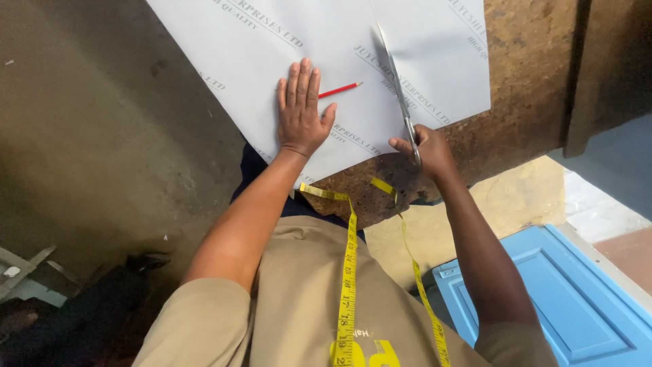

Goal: The person uses large shears to cut a sheet of white paper on a wooden workbench. They hold the paper steady with one hand while cutting along a marked line with the other. The person briefly moves the cut piece aside and continues cutting the remaining sheet.

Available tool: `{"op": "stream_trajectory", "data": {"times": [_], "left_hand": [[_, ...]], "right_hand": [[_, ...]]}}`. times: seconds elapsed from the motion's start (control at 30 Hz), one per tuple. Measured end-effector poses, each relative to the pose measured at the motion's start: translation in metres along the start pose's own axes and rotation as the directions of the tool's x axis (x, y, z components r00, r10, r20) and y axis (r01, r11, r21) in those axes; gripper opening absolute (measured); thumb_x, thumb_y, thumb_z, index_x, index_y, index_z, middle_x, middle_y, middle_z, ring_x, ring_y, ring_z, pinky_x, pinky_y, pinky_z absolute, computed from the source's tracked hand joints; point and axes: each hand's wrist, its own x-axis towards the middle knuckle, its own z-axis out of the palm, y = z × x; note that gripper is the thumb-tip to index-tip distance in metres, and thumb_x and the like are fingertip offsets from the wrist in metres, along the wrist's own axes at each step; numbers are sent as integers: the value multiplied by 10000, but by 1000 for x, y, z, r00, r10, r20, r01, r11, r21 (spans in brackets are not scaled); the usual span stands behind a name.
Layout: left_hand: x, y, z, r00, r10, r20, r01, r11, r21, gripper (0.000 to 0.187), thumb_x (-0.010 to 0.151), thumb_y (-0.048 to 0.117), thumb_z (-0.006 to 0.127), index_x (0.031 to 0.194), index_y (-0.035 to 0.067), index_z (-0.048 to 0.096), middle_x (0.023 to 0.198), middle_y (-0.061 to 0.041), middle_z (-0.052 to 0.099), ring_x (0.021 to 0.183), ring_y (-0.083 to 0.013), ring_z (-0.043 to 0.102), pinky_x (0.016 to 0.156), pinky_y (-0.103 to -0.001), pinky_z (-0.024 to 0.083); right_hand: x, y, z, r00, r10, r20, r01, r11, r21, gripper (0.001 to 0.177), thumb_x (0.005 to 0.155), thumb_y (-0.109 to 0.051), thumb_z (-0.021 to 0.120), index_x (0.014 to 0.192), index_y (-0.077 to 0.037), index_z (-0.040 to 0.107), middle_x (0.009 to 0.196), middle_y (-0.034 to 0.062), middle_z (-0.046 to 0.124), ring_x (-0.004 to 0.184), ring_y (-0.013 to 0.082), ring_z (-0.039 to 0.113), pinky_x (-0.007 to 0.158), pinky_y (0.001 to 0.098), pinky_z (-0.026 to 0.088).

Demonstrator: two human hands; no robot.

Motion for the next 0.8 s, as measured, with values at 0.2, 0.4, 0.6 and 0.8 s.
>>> {"op": "stream_trajectory", "data": {"times": [0.2, 0.4, 0.6, 0.8], "left_hand": [[2, 0, -3, 1000, 5, -14, -5, 1000, -3, 724, 1201, 555, 501, 1715, 96, 277, 1786, -136, 255, 1685, -322, 260, 1406, -528, 249], [0, 2, -4, 1000, 3, -1, -3, 1000, -11, 732, 1198, 548, 517, 1715, 90, 275, 1788, -142, 250, 1685, -330, 256, 1404, -534, 253], [0, 0, 0, 1000, 0, 1, 0, 1000, 4, 735, 1193, 563, 493, 1715, 93, 273, 1788, -137, 249, 1686, -324, 253, 1407, -530, 244], [-1, 0, 0, 1000, -2, 8, 2, 1000, -4, 734, 1196, 562, 485, 1719, 97, 260, 1794, -128, 236, 1692, -321, 245, 1414, -533, 240]], "right_hand": [[-1, 1, 0, 999, -25, -28, 25, 1000, 2, 495, 942, -499, 849, 784, -173, 511, 724, -21, 532, 697, 140, 461, 635, 332, 297], [-2, -28, -12, 1000, -3, 4, 3, 999, -46, 623, 962, -567, 799, 765, -187, 347, 692, -15, 407, 655, 138, 376, 625, 337, 231], [11, -43, -13, 1000, -6, 0, 6, 997, -80, 583, 928, -661, 749, 825, -176, 442, 741, 4, 478, 714, 174, 443, 661, 342, 273], [13, -34, -8, 999, -25, -30, 23, 998, -53, 564, 953, -557, 834, 778, -194, 439, 701, -25, 462, 670, 147, 431, 618, 327, 284]]}}
